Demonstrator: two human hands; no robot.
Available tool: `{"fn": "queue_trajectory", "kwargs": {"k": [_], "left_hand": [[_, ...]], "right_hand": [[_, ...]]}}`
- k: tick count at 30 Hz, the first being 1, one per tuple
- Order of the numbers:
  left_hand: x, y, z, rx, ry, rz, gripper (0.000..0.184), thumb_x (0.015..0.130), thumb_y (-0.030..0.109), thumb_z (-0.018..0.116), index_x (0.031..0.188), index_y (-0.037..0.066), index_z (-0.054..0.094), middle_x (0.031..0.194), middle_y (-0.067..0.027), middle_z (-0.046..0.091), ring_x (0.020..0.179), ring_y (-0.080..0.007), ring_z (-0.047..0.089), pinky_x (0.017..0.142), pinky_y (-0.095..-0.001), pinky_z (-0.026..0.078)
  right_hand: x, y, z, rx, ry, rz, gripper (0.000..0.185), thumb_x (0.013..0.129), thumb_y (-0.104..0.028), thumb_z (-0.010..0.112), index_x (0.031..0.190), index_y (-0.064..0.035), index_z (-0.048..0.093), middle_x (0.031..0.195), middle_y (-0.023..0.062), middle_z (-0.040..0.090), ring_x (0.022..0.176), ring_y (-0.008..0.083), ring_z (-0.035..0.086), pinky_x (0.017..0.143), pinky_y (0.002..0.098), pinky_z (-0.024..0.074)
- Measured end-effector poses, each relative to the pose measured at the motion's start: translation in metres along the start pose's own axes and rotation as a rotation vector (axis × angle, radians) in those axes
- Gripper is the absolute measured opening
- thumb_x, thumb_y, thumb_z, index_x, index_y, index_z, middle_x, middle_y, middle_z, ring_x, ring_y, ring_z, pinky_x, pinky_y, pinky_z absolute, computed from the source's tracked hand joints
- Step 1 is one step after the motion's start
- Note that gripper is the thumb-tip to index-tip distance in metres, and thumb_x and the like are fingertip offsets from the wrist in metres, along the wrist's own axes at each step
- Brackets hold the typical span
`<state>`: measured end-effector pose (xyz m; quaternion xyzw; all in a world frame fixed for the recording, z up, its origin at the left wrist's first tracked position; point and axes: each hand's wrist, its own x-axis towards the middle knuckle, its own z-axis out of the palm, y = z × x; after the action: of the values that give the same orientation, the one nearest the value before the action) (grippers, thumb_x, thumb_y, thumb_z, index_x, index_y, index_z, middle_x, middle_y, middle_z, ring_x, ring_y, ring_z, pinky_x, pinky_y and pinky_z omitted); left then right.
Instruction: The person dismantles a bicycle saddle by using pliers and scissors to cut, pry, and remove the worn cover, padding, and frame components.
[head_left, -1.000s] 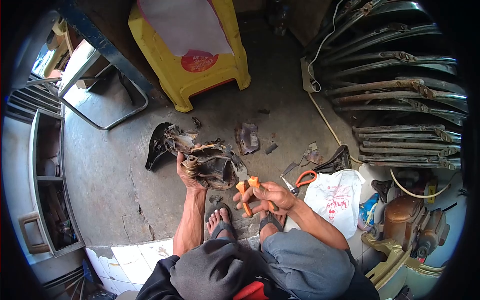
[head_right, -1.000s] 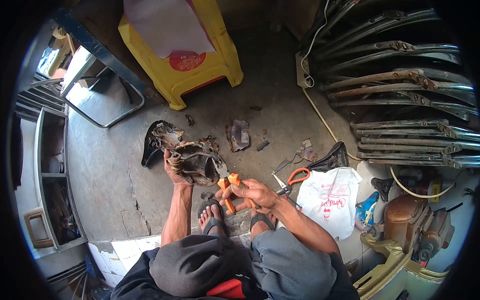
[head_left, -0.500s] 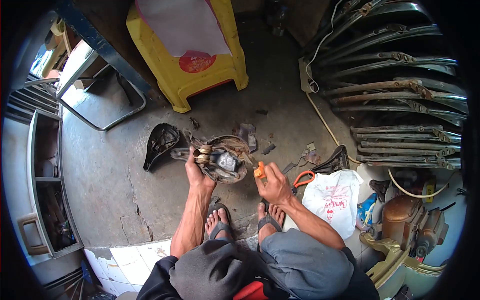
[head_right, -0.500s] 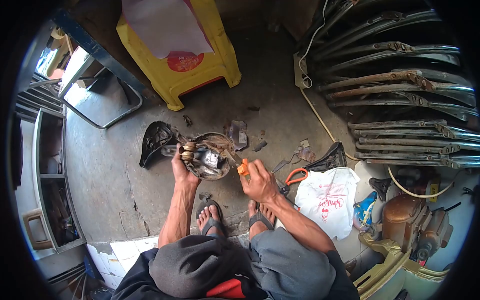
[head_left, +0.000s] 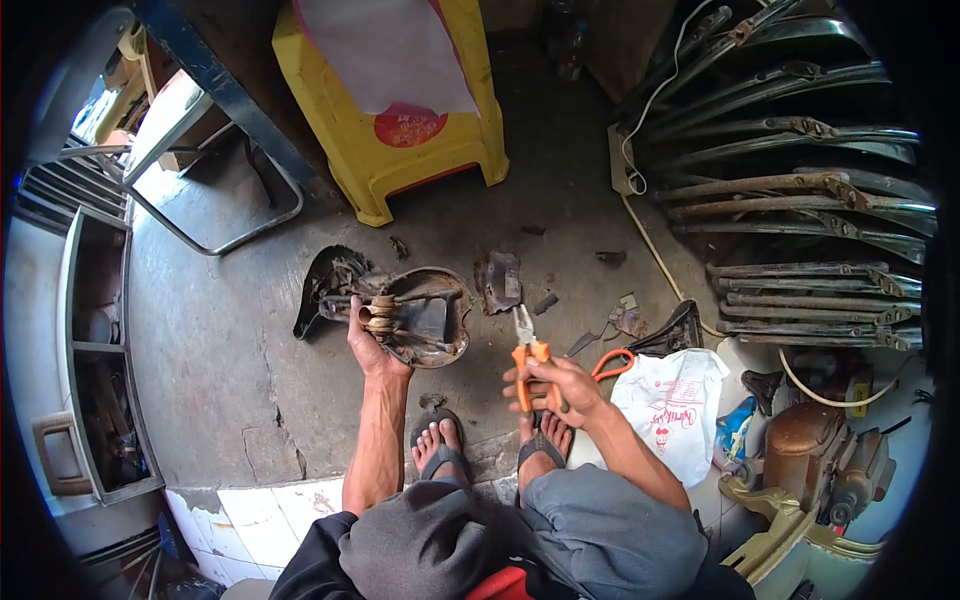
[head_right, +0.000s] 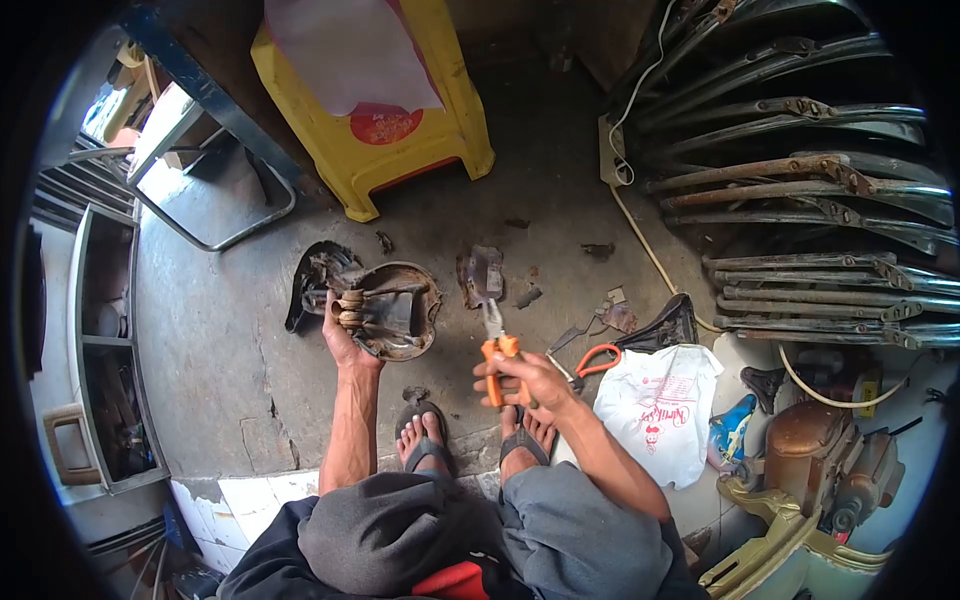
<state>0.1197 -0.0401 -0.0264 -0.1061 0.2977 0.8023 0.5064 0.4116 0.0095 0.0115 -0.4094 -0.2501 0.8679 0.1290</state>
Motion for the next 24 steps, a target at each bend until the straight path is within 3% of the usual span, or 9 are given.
{"fn": "queue_trajectory", "kwargs": {"k": [4,10,16,18,19,20,21,22,24], "left_hand": [[-0.002,-0.001,0.008,0.026,-0.133,0.02,0.043,0.101,0.045,0.053,0.12,0.008,0.064,0.106,-0.0106,0.073,0.093,-0.0278,0.071,0.086,-0.0455,0.059],[-0.013,-0.004,0.021,0.024,-0.226,0.048,0.047,0.102,0.046,0.052,0.117,0.003,0.063,0.105,-0.0127,0.071,0.093,-0.0275,0.07,0.085,-0.0437,0.059],[-0.029,-0.01,0.034,0.084,-0.231,0.136,0.051,0.102,0.047,0.051,0.114,-0.001,0.063,0.102,-0.0146,0.071,0.093,-0.0264,0.07,0.085,-0.0399,0.058],[-0.029,-0.009,0.031,0.097,-0.214,0.123,0.05,0.103,0.048,0.05,0.112,0.001,0.064,0.101,-0.0136,0.071,0.091,-0.0249,0.069,0.085,-0.0392,0.058],[-0.027,-0.009,0.033,0.094,-0.218,0.122,0.05,0.103,0.048,0.05,0.112,0.001,0.064,0.101,-0.0136,0.071,0.091,-0.0249,0.069,0.085,-0.0392,0.058],[-0.026,-0.008,0.035,0.08,-0.161,0.098,0.046,0.103,0.047,0.05,0.111,0.005,0.065,0.097,-0.0101,0.071,0.087,-0.0226,0.069,0.082,-0.0383,0.059],[-0.027,-0.005,0.034,0.07,-0.096,0.072,0.042,0.103,0.046,0.049,0.11,0.008,0.065,0.094,-0.0066,0.071,0.084,-0.0203,0.069,0.08,-0.0375,0.059],[-0.003,0.0,-0.001,0.009,-0.065,-0.033,0.044,0.105,0.046,0.045,0.11,0.007,0.064,0.098,-0.0112,0.071,0.089,-0.0237,0.068,0.084,-0.0403,0.058],[-0.004,-0.01,0.007,-0.048,0.07,-0.047,0.044,0.105,0.046,0.044,0.11,0.006,0.064,0.099,-0.011,0.071,0.09,-0.0259,0.068,0.083,-0.0421,0.058]], "right_hand": [[-0.006,-0.005,0.015,-0.067,-0.265,-0.042,0.038,0.103,-0.029,0.055,0.114,0.0063,0.06,0.124,0.0248,0.058,0.112,0.0379,0.065,0.092,0.0547,0.0586],[0.004,-0.007,0.021,0.048,-0.286,0.044,0.04,0.103,-0.034,0.055,0.106,0.0051,0.063,0.123,0.0258,0.059,0.109,0.0396,0.066,0.088,0.0568,0.0593],[0.024,0.016,0.02,0.17,-0.227,0.059,0.032,0.104,-0.033,0.054,0.099,-0.003,0.064,0.106,0.0193,0.067,0.088,0.029,0.069,0.062,0.042,0.0562],[0.018,0.009,0.037,-0.892,0.169,-0.267,0.037,0.099,-0.036,0.06,0.101,0.0013,0.06,0.092,0.0214,0.066,0.074,0.0337,0.07,0.059,0.0366,0.0536],[0.014,0.009,0.045,-1.082,0.303,-0.578,0.031,0.093,-0.027,0.067,0.093,0.0022,0.057,0.086,0.021,0.06,0.071,0.0364,0.066,0.058,0.0391,0.0518],[0.017,0.008,0.041,-1.083,0.306,-0.578,0.031,0.093,-0.027,0.067,0.093,0.0022,0.057,0.086,0.021,0.06,0.071,0.0364,0.066,0.058,0.0391,0.0518],[0.021,0.01,0.035,-1.195,0.387,-0.758,0.028,0.09,-0.022,0.07,0.09,0.0019,0.056,0.083,0.0199,0.058,0.071,0.038,0.065,0.059,0.0412,0.051],[0.025,0.011,0.031,-1.305,0.465,-0.941,0.025,0.088,-0.018,0.072,0.087,0.0016,0.056,0.081,0.0188,0.056,0.071,0.0396,0.063,0.059,0.0434,0.0502],[0.03,0.003,0.033,-1.3,0.47,-1.013,0.024,0.086,-0.015,0.073,0.086,0.0022,0.057,0.08,0.0185,0.053,0.068,0.0377,0.058,0.059,0.0431,0.0467]]}}
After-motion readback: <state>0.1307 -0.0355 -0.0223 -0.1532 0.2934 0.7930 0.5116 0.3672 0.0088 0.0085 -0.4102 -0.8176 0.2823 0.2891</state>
